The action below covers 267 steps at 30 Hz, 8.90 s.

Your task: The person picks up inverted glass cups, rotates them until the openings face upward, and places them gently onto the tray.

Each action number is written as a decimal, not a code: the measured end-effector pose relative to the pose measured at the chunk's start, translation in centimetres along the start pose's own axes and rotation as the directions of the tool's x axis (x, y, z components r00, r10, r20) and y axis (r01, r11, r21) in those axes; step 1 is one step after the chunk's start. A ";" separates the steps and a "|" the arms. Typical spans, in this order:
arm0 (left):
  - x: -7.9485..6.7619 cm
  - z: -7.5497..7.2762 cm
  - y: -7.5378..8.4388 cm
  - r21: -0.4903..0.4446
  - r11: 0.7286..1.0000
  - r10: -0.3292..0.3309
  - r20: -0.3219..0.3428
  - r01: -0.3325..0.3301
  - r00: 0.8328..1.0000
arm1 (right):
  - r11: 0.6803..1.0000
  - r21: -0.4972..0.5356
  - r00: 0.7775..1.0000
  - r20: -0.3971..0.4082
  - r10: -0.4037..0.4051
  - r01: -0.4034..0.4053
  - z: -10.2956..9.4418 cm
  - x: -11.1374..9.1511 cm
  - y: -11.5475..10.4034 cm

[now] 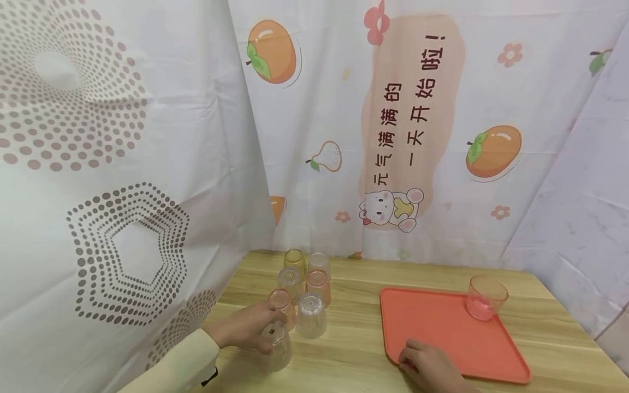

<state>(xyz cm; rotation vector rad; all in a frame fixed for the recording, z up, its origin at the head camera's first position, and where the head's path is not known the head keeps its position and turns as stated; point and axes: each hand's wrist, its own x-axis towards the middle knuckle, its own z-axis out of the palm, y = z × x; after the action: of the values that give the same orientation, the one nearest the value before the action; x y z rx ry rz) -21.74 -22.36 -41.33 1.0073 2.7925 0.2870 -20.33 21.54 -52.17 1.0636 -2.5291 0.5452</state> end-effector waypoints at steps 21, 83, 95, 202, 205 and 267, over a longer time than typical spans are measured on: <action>0.1 -0.1 0.3 0.017 0.999 0.046 -0.003 -0.045 0.999 | 1.000 0.012 1.000 0.023 0.013 -0.014 -0.1 0.0 -0.1; 1.8 -0.3 3.0 -0.050 0.991 0.116 -0.119 -0.123 0.986 | 1.000 -0.008 1.000 0.004 0.017 -0.017 0.0 -0.2 -0.2; 2.5 0.0 3.3 -0.022 0.992 0.120 -0.153 -0.125 0.981 | 0.999 0.000 0.999 0.042 0.034 -0.034 -0.2 0.0 -0.3; 8.3 5.2 7.7 -0.462 0.872 0.040 -0.259 -0.160 0.965 | 0.607 0.656 0.891 0.279 0.358 -0.449 -1.1 1.4 -3.1; 8.4 5.4 7.9 -0.485 0.858 0.042 -0.261 -0.169 0.964 | 0.572 0.679 0.884 0.294 0.363 -0.461 -1.2 1.5 -3.3; 11.7 7.8 9.3 -0.403 0.891 0.048 -0.373 -0.208 0.927 | 0.817 0.442 0.881 -0.111 0.460 -0.370 -4.0 0.8 -2.4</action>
<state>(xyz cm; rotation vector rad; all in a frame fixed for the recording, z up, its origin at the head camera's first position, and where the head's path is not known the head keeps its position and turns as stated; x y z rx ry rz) -23.23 -6.81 -47.68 1.1136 2.7486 1.1665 -18.50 21.39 -47.81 0.5060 -2.5093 1.2891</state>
